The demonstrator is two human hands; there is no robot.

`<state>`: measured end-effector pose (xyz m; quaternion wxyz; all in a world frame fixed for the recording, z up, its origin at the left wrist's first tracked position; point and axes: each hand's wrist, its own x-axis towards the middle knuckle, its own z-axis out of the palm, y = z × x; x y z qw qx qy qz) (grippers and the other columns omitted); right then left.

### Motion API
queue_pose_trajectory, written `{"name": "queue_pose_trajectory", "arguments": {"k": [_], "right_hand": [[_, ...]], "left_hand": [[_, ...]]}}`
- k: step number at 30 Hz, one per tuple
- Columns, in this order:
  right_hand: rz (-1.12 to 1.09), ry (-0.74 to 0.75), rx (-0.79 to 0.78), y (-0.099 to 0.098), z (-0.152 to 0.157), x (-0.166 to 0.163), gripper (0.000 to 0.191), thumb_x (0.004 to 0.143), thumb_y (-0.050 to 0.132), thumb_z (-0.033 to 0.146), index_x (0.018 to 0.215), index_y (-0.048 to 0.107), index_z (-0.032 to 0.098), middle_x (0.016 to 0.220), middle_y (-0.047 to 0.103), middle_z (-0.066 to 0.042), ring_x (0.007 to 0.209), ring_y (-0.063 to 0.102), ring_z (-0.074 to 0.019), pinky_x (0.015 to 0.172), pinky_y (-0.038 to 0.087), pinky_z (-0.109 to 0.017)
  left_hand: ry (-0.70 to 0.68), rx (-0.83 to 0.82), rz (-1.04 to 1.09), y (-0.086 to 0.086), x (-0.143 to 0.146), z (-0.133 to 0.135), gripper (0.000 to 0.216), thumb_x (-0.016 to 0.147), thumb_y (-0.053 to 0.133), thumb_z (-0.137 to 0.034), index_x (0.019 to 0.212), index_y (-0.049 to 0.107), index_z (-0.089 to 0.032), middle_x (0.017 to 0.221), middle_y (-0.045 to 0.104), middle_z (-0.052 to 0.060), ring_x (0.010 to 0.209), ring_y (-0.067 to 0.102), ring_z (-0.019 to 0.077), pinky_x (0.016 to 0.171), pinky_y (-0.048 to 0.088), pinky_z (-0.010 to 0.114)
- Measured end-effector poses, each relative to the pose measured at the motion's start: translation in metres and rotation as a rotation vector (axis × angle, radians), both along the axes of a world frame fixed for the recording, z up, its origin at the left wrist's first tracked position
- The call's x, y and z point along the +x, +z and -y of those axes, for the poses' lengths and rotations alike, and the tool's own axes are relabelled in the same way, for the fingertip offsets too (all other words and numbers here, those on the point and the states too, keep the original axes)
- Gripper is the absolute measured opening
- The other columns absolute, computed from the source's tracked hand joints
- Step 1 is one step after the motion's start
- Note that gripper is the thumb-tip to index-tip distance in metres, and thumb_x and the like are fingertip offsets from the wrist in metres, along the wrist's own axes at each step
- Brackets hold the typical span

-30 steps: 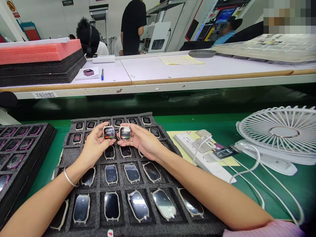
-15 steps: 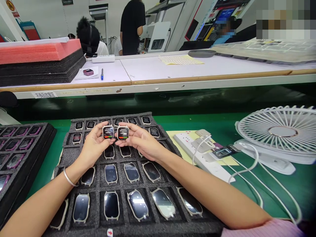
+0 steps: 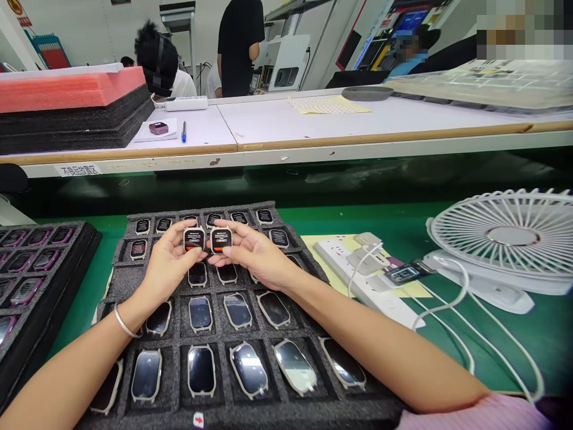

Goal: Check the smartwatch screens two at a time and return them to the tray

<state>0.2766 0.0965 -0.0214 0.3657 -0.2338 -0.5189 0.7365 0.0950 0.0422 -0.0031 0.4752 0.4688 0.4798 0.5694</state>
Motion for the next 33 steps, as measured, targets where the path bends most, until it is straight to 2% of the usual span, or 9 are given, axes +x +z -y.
{"name": "queue_pose_trajectory", "arguments": {"k": [5,9,17,23,26,33], "right_hand": [[-0.022,0.005,-0.111,0.0032,-0.0017,0.0004,0.055,0.079,0.063,0.007,0.132,0.048,0.019,0.095,0.074,-0.004,0.078,0.075,-0.0170,0.079,0.061,-0.036],[-0.009,-0.026,-0.167,0.0045,-0.0040,0.0005,0.058,0.074,0.059,0.002,0.129,0.048,0.016,0.094,0.073,-0.004,0.071,0.073,-0.0156,0.070,0.059,-0.031],[0.049,-0.077,-0.009,-0.0009,-0.0025,-0.0006,0.049,0.080,0.067,0.015,0.127,0.055,0.019,0.083,0.068,0.000,0.062,0.065,-0.0111,0.057,0.050,-0.025],[0.060,-0.073,0.015,-0.0024,-0.0021,-0.0011,0.044,0.080,0.070,0.021,0.122,0.057,0.020,0.079,0.065,0.003,0.055,0.059,-0.0078,0.054,0.048,-0.024],[0.073,-0.070,0.019,-0.0026,-0.0019,-0.0013,0.045,0.080,0.069,0.019,0.123,0.056,0.020,0.079,0.064,0.004,0.055,0.058,-0.0069,0.055,0.047,-0.023],[0.059,-0.055,0.019,-0.0006,-0.0003,-0.0018,0.049,0.077,0.065,0.012,0.124,0.056,0.022,0.083,0.064,0.002,0.061,0.059,-0.0096,0.062,0.049,-0.027]], "left_hand": [[-0.041,-0.075,0.056,-0.0005,0.0005,0.0015,0.067,0.069,0.076,-0.016,0.130,0.049,-0.019,0.113,0.067,0.008,0.088,0.071,0.0174,0.089,0.056,0.036],[-0.054,-0.178,0.093,0.0016,0.0004,0.0025,0.071,0.069,0.073,-0.016,0.134,0.044,-0.018,0.118,0.064,0.011,0.078,0.073,0.0168,0.082,0.058,0.037],[-0.100,-0.130,0.085,0.0035,0.0004,0.0044,0.048,0.075,0.067,-0.018,0.123,0.055,-0.018,0.109,0.068,0.007,0.072,0.074,0.0166,0.074,0.060,0.034],[-0.106,-0.125,0.071,0.0034,0.0017,0.0049,0.037,0.078,0.067,-0.022,0.114,0.059,-0.018,0.101,0.072,0.006,0.068,0.074,0.0180,0.068,0.061,0.032],[-0.102,-0.131,0.064,0.0040,0.0020,0.0048,0.036,0.078,0.066,-0.021,0.114,0.058,-0.018,0.100,0.072,0.005,0.067,0.074,0.0179,0.067,0.061,0.030],[-0.097,-0.125,0.083,0.0045,0.0018,0.0048,0.045,0.075,0.063,-0.016,0.119,0.055,-0.018,0.105,0.069,0.006,0.071,0.074,0.0178,0.074,0.061,0.034]]}}
